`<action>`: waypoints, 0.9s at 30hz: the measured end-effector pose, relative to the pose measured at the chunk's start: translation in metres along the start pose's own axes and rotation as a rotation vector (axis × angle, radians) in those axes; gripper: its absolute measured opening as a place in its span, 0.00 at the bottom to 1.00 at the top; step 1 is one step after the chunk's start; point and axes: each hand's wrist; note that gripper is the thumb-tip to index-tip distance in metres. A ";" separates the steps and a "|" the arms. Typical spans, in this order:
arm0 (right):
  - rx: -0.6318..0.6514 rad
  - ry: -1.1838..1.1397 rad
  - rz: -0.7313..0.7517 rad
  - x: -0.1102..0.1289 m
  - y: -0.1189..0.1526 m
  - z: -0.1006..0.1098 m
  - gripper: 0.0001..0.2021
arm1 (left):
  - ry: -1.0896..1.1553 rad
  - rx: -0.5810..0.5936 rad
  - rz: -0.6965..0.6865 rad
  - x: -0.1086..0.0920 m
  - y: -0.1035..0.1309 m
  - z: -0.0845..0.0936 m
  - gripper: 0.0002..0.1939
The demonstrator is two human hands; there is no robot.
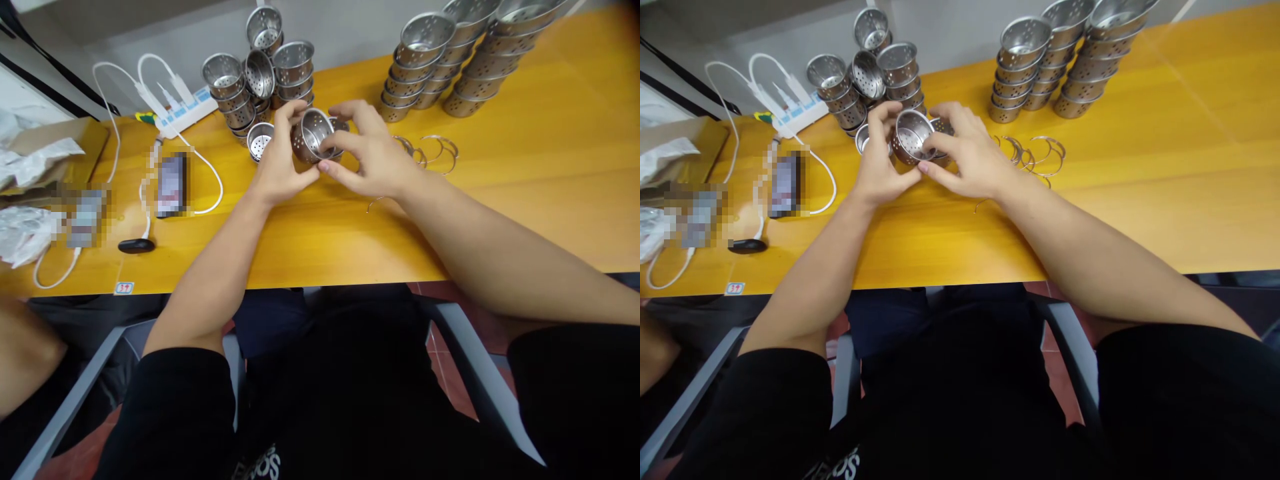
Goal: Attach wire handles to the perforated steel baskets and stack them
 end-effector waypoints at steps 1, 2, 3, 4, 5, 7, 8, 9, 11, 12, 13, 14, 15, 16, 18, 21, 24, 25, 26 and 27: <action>0.007 -0.001 -0.009 0.000 0.000 0.002 0.24 | 0.018 -0.005 0.024 0.001 0.000 -0.002 0.58; 0.008 -0.009 -0.008 0.001 0.000 0.004 0.24 | 0.026 -0.004 0.044 0.002 0.001 -0.002 0.56; 0.004 -0.022 0.004 0.001 0.000 0.006 0.25 | 0.027 0.001 0.055 0.002 0.001 -0.003 0.54; -0.002 -0.035 0.022 0.000 0.000 0.007 0.25 | 0.024 0.011 0.053 0.003 0.002 -0.002 0.52; -0.004 -0.045 0.039 -0.001 0.000 0.008 0.25 | 0.019 0.026 0.042 0.003 0.003 -0.001 0.51; 0.009 -0.049 0.056 -0.005 0.001 0.009 0.24 | 0.017 0.064 0.005 0.006 0.005 0.001 0.50; 0.023 -0.047 0.067 -0.008 0.001 0.010 0.23 | 0.029 0.079 -0.018 0.010 0.006 0.002 0.50; 0.033 -0.045 0.090 -0.011 0.002 0.010 0.24 | 0.051 0.089 -0.042 0.015 0.006 0.002 0.51; 0.046 -0.040 0.184 -0.018 0.002 0.010 0.26 | 0.119 0.079 -0.107 0.029 0.005 0.000 0.53; 0.050 -0.035 0.241 -0.021 0.002 0.008 0.27 | 0.160 0.064 -0.145 0.037 0.003 -0.002 0.53; 0.052 -0.033 0.288 -0.024 0.002 0.006 0.27 | 0.203 0.048 -0.189 0.045 0.001 -0.005 0.52; 0.051 -0.033 0.317 -0.026 0.002 0.004 0.26 | 0.248 0.040 -0.229 0.052 0.000 -0.007 0.51; 0.050 -0.038 0.326 -0.027 0.002 0.001 0.24 | 0.287 0.037 -0.258 0.057 -0.002 -0.010 0.50; 0.048 -0.047 0.318 -0.027 0.002 -0.001 0.22 | 0.318 0.038 -0.274 0.060 -0.003 -0.012 0.49; 0.043 -0.067 0.285 -0.026 0.001 -0.005 0.18 | 0.349 0.036 -0.273 0.060 -0.004 -0.016 0.45; 0.056 -0.075 0.256 -0.023 0.001 -0.005 0.17 | 0.368 0.022 -0.265 0.052 -0.004 -0.021 0.40; 0.069 -0.084 0.234 -0.019 0.001 -0.001 0.18 | 0.391 0.016 -0.274 0.048 -0.004 -0.021 0.39; 0.071 -0.088 0.228 -0.018 0.001 0.000 0.18 | 0.396 0.015 -0.272 0.047 -0.005 -0.021 0.39; 0.070 -0.091 0.225 -0.017 0.001 0.002 0.18 | 0.399 0.018 -0.265 0.048 -0.005 -0.020 0.39; 0.068 -0.094 0.222 -0.016 0.001 0.003 0.18 | 0.400 0.025 -0.255 0.048 -0.005 -0.019 0.39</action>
Point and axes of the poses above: each hand's wrist, its own y-axis away from the middle knuckle, its own z-axis out of the back of the hand, x = y × z, and after that the axes turned 8 degrees about x, right-handed
